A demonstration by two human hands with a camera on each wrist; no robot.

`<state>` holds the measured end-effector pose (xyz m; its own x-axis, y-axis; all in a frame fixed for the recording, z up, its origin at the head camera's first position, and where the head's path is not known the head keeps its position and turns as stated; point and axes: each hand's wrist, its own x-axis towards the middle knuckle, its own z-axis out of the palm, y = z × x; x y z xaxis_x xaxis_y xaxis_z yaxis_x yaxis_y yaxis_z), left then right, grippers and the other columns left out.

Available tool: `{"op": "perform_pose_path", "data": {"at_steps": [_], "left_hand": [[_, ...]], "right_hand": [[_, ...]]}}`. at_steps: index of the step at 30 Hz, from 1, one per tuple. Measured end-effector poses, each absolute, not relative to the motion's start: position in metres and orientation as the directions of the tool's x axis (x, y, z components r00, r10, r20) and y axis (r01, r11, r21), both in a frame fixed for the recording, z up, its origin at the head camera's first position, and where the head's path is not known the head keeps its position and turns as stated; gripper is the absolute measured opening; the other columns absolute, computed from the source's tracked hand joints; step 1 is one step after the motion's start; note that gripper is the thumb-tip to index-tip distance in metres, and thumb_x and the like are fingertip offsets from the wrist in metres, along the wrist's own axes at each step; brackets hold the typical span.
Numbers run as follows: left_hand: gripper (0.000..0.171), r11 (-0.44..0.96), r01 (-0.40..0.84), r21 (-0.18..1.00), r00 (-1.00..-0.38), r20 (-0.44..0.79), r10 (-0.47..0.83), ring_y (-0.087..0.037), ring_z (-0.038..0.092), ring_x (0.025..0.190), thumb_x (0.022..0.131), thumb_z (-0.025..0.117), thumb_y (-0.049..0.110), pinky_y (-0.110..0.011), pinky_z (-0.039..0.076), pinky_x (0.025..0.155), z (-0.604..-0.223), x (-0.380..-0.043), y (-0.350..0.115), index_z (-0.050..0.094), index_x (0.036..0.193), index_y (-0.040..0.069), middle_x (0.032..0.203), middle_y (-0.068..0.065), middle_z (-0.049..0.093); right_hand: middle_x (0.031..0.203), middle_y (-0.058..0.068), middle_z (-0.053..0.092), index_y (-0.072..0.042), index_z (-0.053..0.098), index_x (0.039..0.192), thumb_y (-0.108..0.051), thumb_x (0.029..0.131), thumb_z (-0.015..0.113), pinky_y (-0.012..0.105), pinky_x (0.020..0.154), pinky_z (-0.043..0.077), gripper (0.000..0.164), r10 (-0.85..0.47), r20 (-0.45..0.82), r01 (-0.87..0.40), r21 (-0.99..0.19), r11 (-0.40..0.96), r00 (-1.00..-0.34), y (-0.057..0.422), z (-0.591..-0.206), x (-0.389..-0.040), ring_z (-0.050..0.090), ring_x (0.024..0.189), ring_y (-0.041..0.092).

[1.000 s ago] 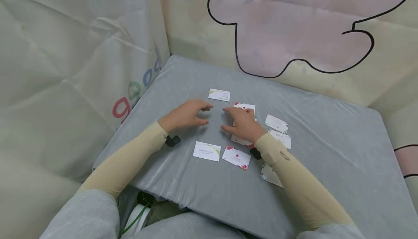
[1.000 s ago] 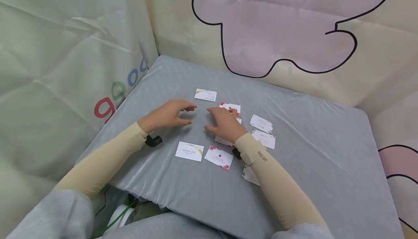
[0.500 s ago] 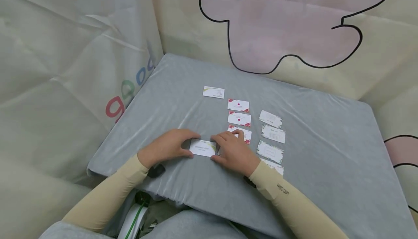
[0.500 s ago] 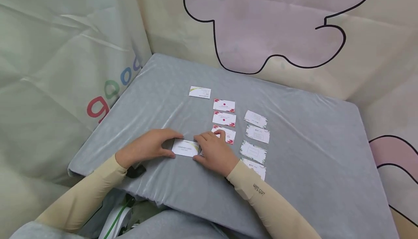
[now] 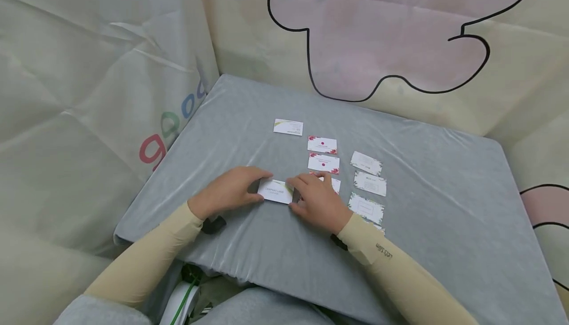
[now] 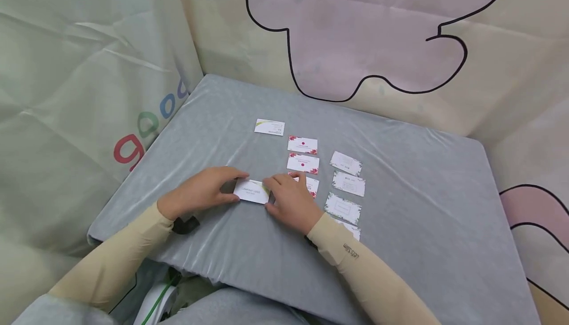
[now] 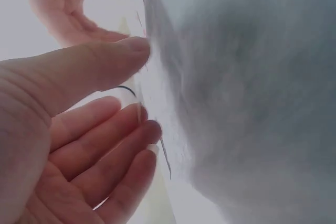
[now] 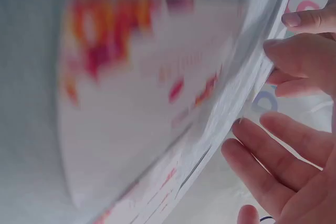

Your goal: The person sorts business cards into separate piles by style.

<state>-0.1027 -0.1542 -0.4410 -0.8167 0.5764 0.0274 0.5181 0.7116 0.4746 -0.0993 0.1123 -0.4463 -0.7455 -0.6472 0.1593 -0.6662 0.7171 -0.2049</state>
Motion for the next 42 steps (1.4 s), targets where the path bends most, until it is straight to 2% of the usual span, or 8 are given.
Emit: {"op": "perform_pose_path", "data": {"at_steps": [7,16,18,23,27,29,36,42], "left_hand": [[0.057,0.717,0.491,0.495,-0.835,0.033,0.549,-0.019,0.063,0.12,0.086,0.08,0.023,-0.036,0.049,0.105,-0.436,-0.148,-0.145,0.061,0.137,0.009,0.132,-0.004,0.067],[0.056,0.731,0.499,0.465,-0.842,0.061,0.536,-0.021,0.061,0.122,0.087,0.079,0.022,-0.039,0.047,0.107,-0.446,-0.203,-0.134,0.06,0.137,0.007,0.132,-0.008,0.067],[0.057,0.744,0.479,0.465,-0.853,0.047,0.52,-0.023,0.061,0.123,0.087,0.078,0.022,-0.039,0.047,0.108,-0.447,-0.215,-0.134,0.06,0.138,0.006,0.133,-0.009,0.066],[0.058,0.784,0.421,0.456,-0.88,-0.007,0.476,-0.024,0.055,0.132,0.09,0.076,0.021,-0.039,0.042,0.114,-0.444,-0.249,-0.131,0.056,0.142,0.008,0.141,-0.009,0.061],[0.058,0.806,0.399,0.438,-0.889,-0.032,0.457,-0.022,0.053,0.134,0.092,0.073,0.022,-0.038,0.041,0.115,-0.438,-0.274,-0.125,0.054,0.144,0.008,0.143,-0.008,0.059],[0.058,0.813,0.385,0.436,-0.893,-0.045,0.447,-0.021,0.055,0.131,0.091,0.073,0.022,-0.038,0.042,0.113,-0.438,-0.282,-0.123,0.054,0.144,0.009,0.142,-0.008,0.06],[0.059,0.817,0.382,0.433,-0.884,-0.088,0.46,-0.023,0.055,0.132,0.09,0.075,0.02,-0.038,0.041,0.114,-0.444,-0.295,-0.12,0.055,0.143,0.008,0.141,-0.009,0.061],[0.061,0.807,0.392,0.442,-0.884,-0.061,0.463,-0.027,0.053,0.135,0.089,0.074,0.017,-0.039,0.04,0.116,-0.447,-0.298,-0.124,0.053,0.144,0.005,0.142,-0.013,0.059]], "right_hand": [[0.123,0.0,0.067,-0.016,0.061,0.135,-0.036,0.084,0.08,0.057,0.101,0.032,0.057,-0.587,0.088,-0.589,-0.242,0.771,-0.805,0.113,-0.434,-0.146,0.063,0.114,0.018],[0.136,0.004,0.063,-0.016,0.059,0.137,-0.033,0.089,0.076,0.058,0.106,0.026,0.054,-0.538,0.072,-0.529,-0.33,0.782,-0.84,0.119,-0.446,-0.2,0.059,0.124,0.02],[0.139,0.006,0.061,-0.015,0.057,0.139,-0.033,0.09,0.076,0.059,0.107,0.025,0.055,-0.527,0.059,-0.511,-0.351,0.784,-0.848,0.118,-0.448,-0.213,0.058,0.125,0.022],[0.142,0.005,0.058,-0.016,0.054,0.143,-0.035,0.091,0.075,0.056,0.107,0.024,0.058,-0.484,0.02,-0.454,-0.377,0.807,-0.875,0.114,-0.449,-0.249,0.061,0.114,0.022],[0.142,0.003,0.058,-0.018,0.053,0.143,-0.034,0.092,0.074,0.055,0.105,0.026,0.058,-0.437,0.01,-0.402,-0.414,0.817,-0.899,0.114,-0.448,-0.273,0.057,0.125,0.023],[0.141,0.003,0.06,-0.018,0.054,0.142,-0.032,0.091,0.075,0.056,0.106,0.027,0.057,-0.423,0.008,-0.382,-0.443,0.811,-0.906,0.115,-0.451,-0.28,0.054,0.132,0.024],[0.138,0.004,0.062,-0.017,0.058,0.138,-0.031,0.09,0.076,0.063,0.117,0.022,0.053,-0.406,-0.031,-0.337,-0.503,0.796,-0.913,0.117,-0.46,-0.291,0.051,0.135,0.028],[0.141,0.003,0.06,-0.016,0.056,0.141,-0.03,0.09,0.076,0.048,0.119,0.035,0.056,-0.395,-0.06,-0.307,-0.525,0.794,-0.917,0.114,-0.462,-0.297,0.049,0.137,0.024]]}}
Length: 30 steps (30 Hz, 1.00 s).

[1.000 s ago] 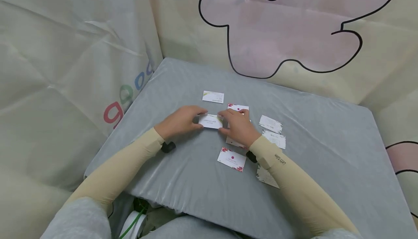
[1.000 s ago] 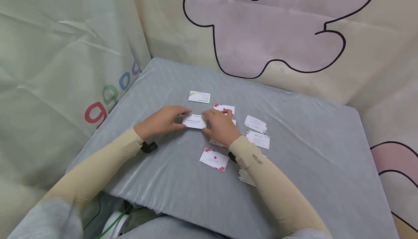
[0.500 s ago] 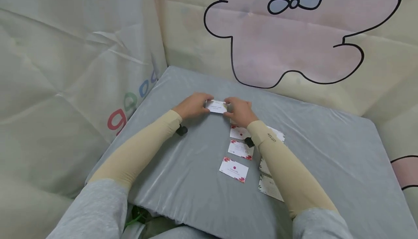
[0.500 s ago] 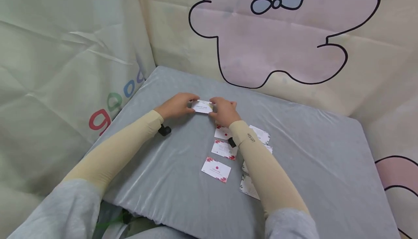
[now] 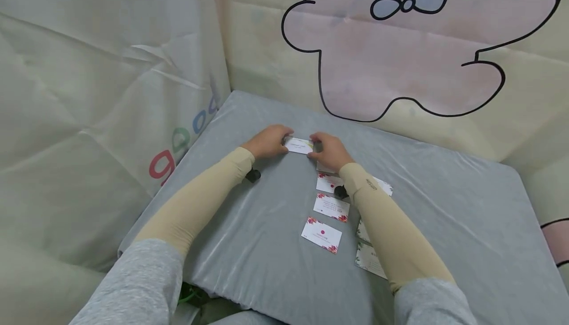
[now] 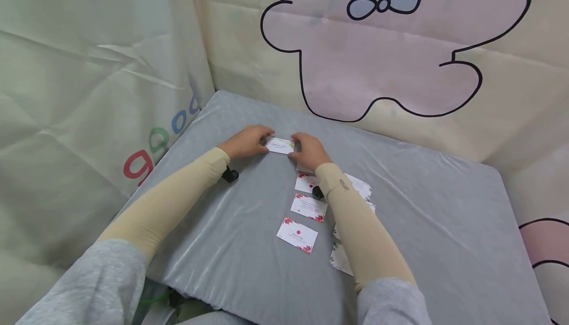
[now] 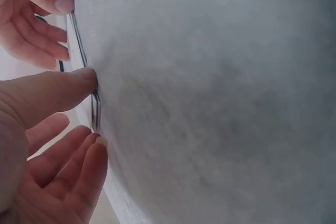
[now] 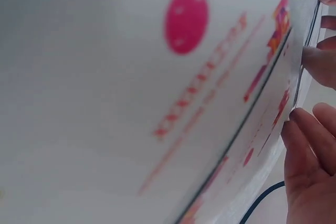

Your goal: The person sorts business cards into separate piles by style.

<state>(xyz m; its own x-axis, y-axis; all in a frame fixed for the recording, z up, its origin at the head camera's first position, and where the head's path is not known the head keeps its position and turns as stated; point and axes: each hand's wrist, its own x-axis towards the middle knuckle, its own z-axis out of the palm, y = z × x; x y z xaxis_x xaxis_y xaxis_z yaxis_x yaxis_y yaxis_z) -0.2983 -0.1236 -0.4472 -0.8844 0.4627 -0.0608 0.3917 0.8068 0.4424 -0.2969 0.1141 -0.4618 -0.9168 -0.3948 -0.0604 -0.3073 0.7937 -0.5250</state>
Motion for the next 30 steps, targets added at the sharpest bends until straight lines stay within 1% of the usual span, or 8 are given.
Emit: {"op": "perform_pose_path", "data": {"at_steps": [1,6,13,18,22,26,28,30], "left_hand": [[0.061,0.807,0.387,0.446,-0.886,-0.061,0.459,-0.027,0.053,0.134,0.088,0.075,0.016,-0.039,0.04,0.115,-0.447,-0.299,-0.124,0.053,0.144,0.005,0.141,-0.013,0.06],[0.061,0.814,0.387,0.433,-0.882,-0.085,0.464,-0.024,0.056,0.125,0.087,0.074,0.015,-0.038,0.043,0.11,-0.445,-0.302,-0.12,0.053,0.144,0.006,0.136,-0.011,0.062],[0.062,0.818,0.386,0.426,-0.88,-0.096,0.465,-0.023,0.058,0.118,0.086,0.074,0.016,-0.038,0.046,0.105,-0.438,-0.304,-0.117,0.054,0.144,0.006,0.132,-0.012,0.064],[0.062,0.81,0.39,0.439,-0.878,-0.089,0.471,-0.023,0.057,0.113,0.085,0.075,0.016,-0.038,0.046,0.103,-0.433,-0.306,-0.119,0.055,0.143,0.007,0.13,-0.012,0.063],[0.062,0.817,0.397,0.417,-0.877,-0.09,0.472,-0.023,0.056,0.116,0.087,0.074,0.018,-0.038,0.045,0.105,-0.431,-0.307,-0.119,0.054,0.144,0.008,0.133,-0.012,0.061],[0.066,0.84,0.417,0.348,-0.881,-0.071,0.467,-0.027,0.053,0.126,0.085,0.075,0.022,-0.04,0.042,0.11,-0.43,-0.3,-0.114,0.052,0.145,0.009,0.138,-0.012,0.059],[0.068,0.841,0.447,0.306,-0.876,-0.044,0.481,-0.029,0.052,0.129,0.083,0.076,0.026,-0.042,0.04,0.113,-0.432,-0.293,-0.106,0.053,0.145,0.009,0.139,-0.012,0.059],[0.068,0.828,0.478,0.292,-0.861,-0.028,0.507,-0.029,0.051,0.13,0.083,0.077,0.029,-0.042,0.038,0.114,-0.435,-0.285,-0.095,0.054,0.144,0.01,0.139,-0.01,0.06]], "right_hand": [[0.14,0.004,0.06,-0.015,0.056,0.141,-0.029,0.09,0.076,0.047,0.117,0.038,0.056,-0.399,-0.061,-0.309,-0.531,0.789,-0.915,0.113,-0.461,-0.297,0.051,0.135,0.024],[0.135,0.005,0.061,-0.014,0.056,0.141,-0.026,0.091,0.075,0.047,0.108,0.045,0.054,-0.415,-0.078,-0.309,-0.547,0.778,-0.906,0.111,-0.457,-0.298,0.056,0.122,0.024],[0.136,0.004,0.058,-0.02,0.055,0.141,-0.028,0.091,0.075,0.047,0.104,0.048,0.055,-0.391,-0.075,-0.293,-0.54,0.789,-0.917,0.115,-0.456,-0.299,0.056,0.118,0.024],[0.131,0.004,0.061,-0.018,0.058,0.138,-0.027,0.091,0.075,0.047,0.104,0.048,0.051,-0.409,-0.056,-0.312,-0.556,0.77,-0.911,0.116,-0.452,-0.3,0.057,0.117,0.024],[0.132,0.003,0.061,-0.019,0.057,0.138,-0.028,0.091,0.074,0.046,0.104,0.047,0.051,-0.424,-0.055,-0.327,-0.55,0.768,-0.904,0.117,-0.449,-0.302,0.057,0.117,0.023],[0.137,0.003,0.058,-0.021,0.055,0.14,-0.031,0.091,0.074,0.048,0.105,0.047,0.054,-0.421,-0.075,-0.316,-0.547,0.775,-0.904,0.127,-0.449,-0.299,0.056,0.121,0.024],[0.14,0.004,0.056,-0.022,0.054,0.142,-0.033,0.091,0.074,0.05,0.107,0.047,0.056,-0.403,-0.103,-0.287,-0.544,0.789,-0.91,0.136,-0.451,-0.293,0.055,0.124,0.025],[0.142,0.005,0.055,-0.021,0.053,0.143,-0.033,0.091,0.074,0.052,0.108,0.046,0.057,-0.38,-0.132,-0.254,-0.543,0.801,-0.916,0.145,-0.453,-0.286,0.054,0.127,0.026]]}}
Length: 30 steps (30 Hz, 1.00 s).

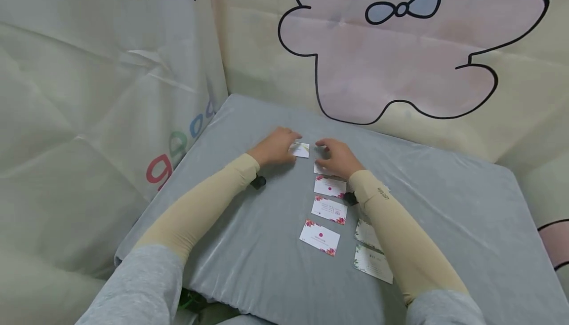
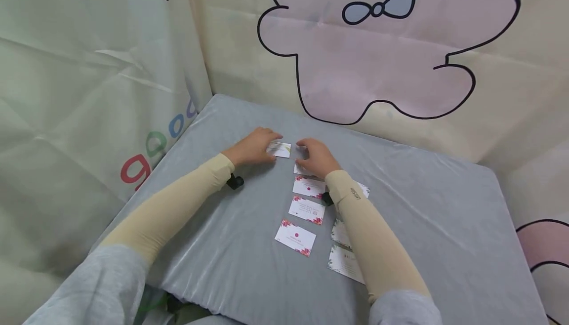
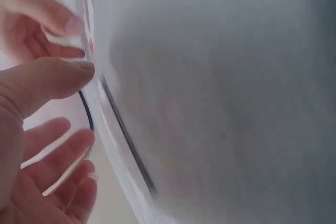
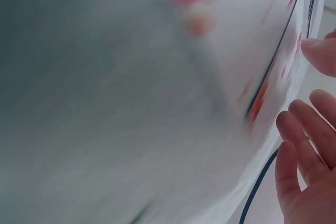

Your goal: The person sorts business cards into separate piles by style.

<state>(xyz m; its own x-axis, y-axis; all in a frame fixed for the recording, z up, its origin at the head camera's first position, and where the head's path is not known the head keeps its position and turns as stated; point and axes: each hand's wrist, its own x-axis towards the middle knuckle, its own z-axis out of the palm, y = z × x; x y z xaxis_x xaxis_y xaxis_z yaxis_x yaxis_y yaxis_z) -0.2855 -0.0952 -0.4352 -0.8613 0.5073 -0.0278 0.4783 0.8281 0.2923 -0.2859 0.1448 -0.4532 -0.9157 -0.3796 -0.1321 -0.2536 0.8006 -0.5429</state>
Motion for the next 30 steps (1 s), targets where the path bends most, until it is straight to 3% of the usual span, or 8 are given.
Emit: {"op": "perform_pose_path", "data": {"at_steps": [6,16,22,30], "left_hand": [[0.064,0.768,0.535,0.352,-0.815,-0.026,0.579,-0.024,0.05,0.129,0.086,0.077,0.03,-0.041,0.041,0.111,-0.439,-0.276,-0.08,0.055,0.144,0.011,0.132,-0.004,0.066],[0.065,0.804,0.469,0.365,-0.852,-0.052,0.521,-0.022,0.05,0.13,0.085,0.081,0.031,-0.045,0.039,0.113,-0.444,-0.28,-0.107,0.056,0.143,0.014,0.125,0.001,0.068],[0.063,0.798,0.469,0.38,-0.852,-0.043,0.521,-0.021,0.056,0.122,0.086,0.079,0.029,-0.039,0.045,0.108,-0.444,-0.287,-0.109,0.056,0.142,0.012,0.124,0.0,0.069],[0.064,0.798,0.431,0.422,-0.865,-0.061,0.499,-0.02,0.056,0.127,0.088,0.077,0.026,-0.039,0.042,0.114,-0.445,-0.293,-0.109,0.053,0.145,0.011,0.132,-0.003,0.065]], "right_hand": [[0.137,0.007,0.061,-0.018,0.058,0.139,-0.035,0.089,0.076,0.054,0.109,0.044,0.056,-0.356,-0.118,-0.243,-0.535,0.809,-0.927,0.154,-0.458,-0.279,0.055,0.127,0.028],[0.134,0.004,0.063,-0.017,0.063,0.135,-0.041,0.084,0.081,0.05,0.11,0.043,0.059,-0.465,-0.083,-0.363,-0.511,0.779,-0.882,0.132,-0.461,-0.285,0.056,0.124,0.025],[0.134,0.004,0.063,-0.016,0.063,0.134,-0.037,0.085,0.08,0.05,0.112,0.041,0.056,-0.468,-0.075,-0.372,-0.503,0.781,-0.881,0.133,-0.455,-0.287,0.055,0.129,0.026],[0.136,0.004,0.063,-0.016,0.062,0.135,-0.035,0.086,0.08,0.048,0.113,0.042,0.055,-0.441,-0.069,-0.352,-0.499,0.792,-0.895,0.134,-0.456,-0.291,0.054,0.129,0.024]]}}
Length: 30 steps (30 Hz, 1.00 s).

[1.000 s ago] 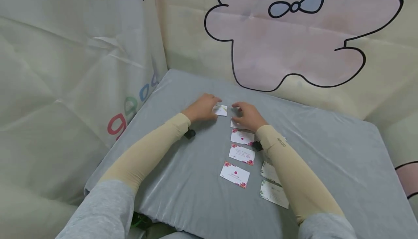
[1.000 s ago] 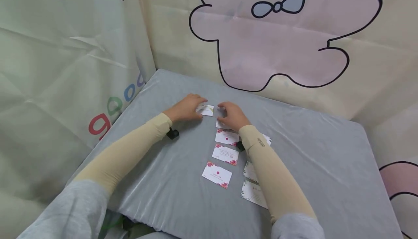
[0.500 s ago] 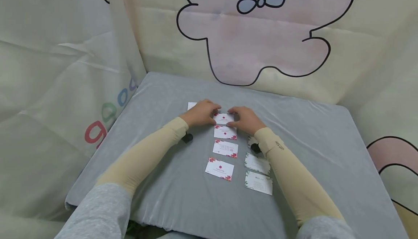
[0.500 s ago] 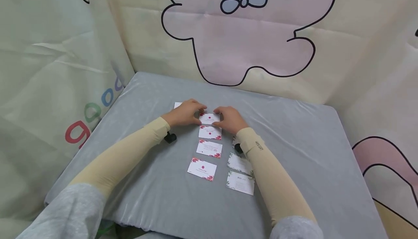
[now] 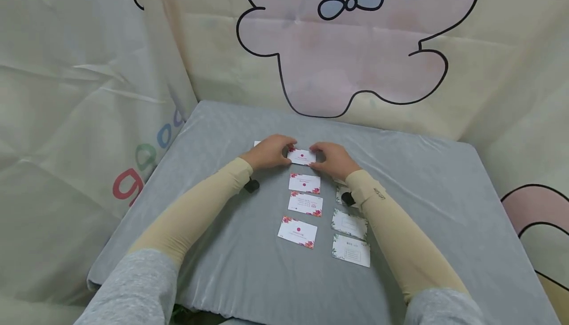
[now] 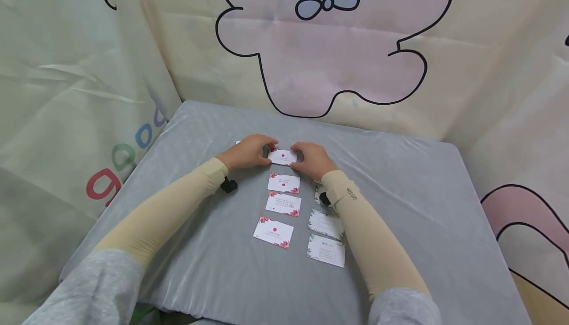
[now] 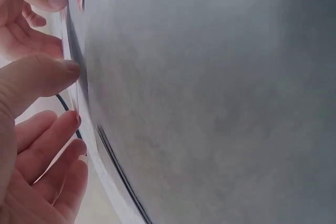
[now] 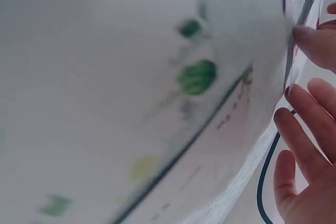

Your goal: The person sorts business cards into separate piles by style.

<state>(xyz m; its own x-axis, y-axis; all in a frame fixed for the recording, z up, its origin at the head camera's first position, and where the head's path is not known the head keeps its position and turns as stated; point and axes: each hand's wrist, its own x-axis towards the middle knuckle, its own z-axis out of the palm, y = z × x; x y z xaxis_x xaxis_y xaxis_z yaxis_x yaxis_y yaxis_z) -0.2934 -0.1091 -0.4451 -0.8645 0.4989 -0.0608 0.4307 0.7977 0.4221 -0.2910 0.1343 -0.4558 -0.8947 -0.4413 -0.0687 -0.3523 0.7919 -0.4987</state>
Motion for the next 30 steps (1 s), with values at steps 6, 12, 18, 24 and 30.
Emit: {"op": "perform_pose_path", "data": {"at_steps": [6,12,18,24,30], "left_hand": [[0.064,0.822,0.398,0.407,-0.876,-0.096,0.472,-0.019,0.054,0.13,0.089,0.076,0.029,-0.039,0.041,0.116,-0.454,-0.304,-0.105,0.052,0.146,0.013,0.136,-0.001,0.064],[0.063,0.834,0.402,0.377,-0.877,-0.102,0.469,-0.019,0.054,0.131,0.09,0.075,0.029,-0.038,0.04,0.116,-0.455,-0.313,-0.105,0.053,0.146,0.013,0.135,-0.001,0.064],[0.061,0.824,0.412,0.39,-0.873,-0.092,0.48,-0.02,0.054,0.131,0.09,0.075,0.027,-0.038,0.039,0.116,-0.45,-0.313,-0.11,0.053,0.145,0.011,0.134,-0.002,0.065],[0.057,0.803,0.452,0.388,-0.863,-0.038,0.504,-0.021,0.054,0.133,0.091,0.073,0.026,-0.039,0.039,0.117,-0.451,-0.304,-0.111,0.056,0.143,0.01,0.137,-0.004,0.063],[0.058,0.769,0.493,0.407,-0.834,-0.029,0.55,-0.019,0.053,0.134,0.091,0.072,0.029,-0.037,0.039,0.117,-0.448,-0.276,-0.113,0.056,0.143,0.011,0.142,-0.004,0.06]], "right_hand": [[0.132,0.006,0.064,-0.012,0.062,0.134,-0.029,0.087,0.079,0.049,0.111,0.044,0.053,-0.425,-0.06,-0.338,-0.511,0.791,-0.903,0.133,-0.46,-0.296,0.057,0.126,0.026],[0.131,0.005,0.065,-0.014,0.062,0.135,-0.031,0.088,0.078,0.055,0.113,0.039,0.052,-0.427,-0.05,-0.351,-0.49,0.798,-0.903,0.13,-0.461,-0.302,0.057,0.126,0.026],[0.133,0.007,0.065,-0.015,0.062,0.135,-0.033,0.089,0.077,0.064,0.114,0.029,0.052,-0.428,-0.035,-0.366,-0.457,0.81,-0.903,0.127,-0.46,-0.304,0.056,0.13,0.029],[0.138,0.008,0.062,-0.016,0.059,0.138,-0.034,0.089,0.075,0.066,0.11,0.025,0.054,-0.413,-0.057,-0.338,-0.479,0.81,-0.909,0.131,-0.458,-0.297,0.055,0.13,0.029],[0.138,0.007,0.062,-0.018,0.059,0.138,-0.036,0.09,0.073,0.06,0.103,0.024,0.053,-0.421,-0.033,-0.358,-0.469,0.807,-0.906,0.138,-0.455,-0.28,0.057,0.127,0.027]]}}
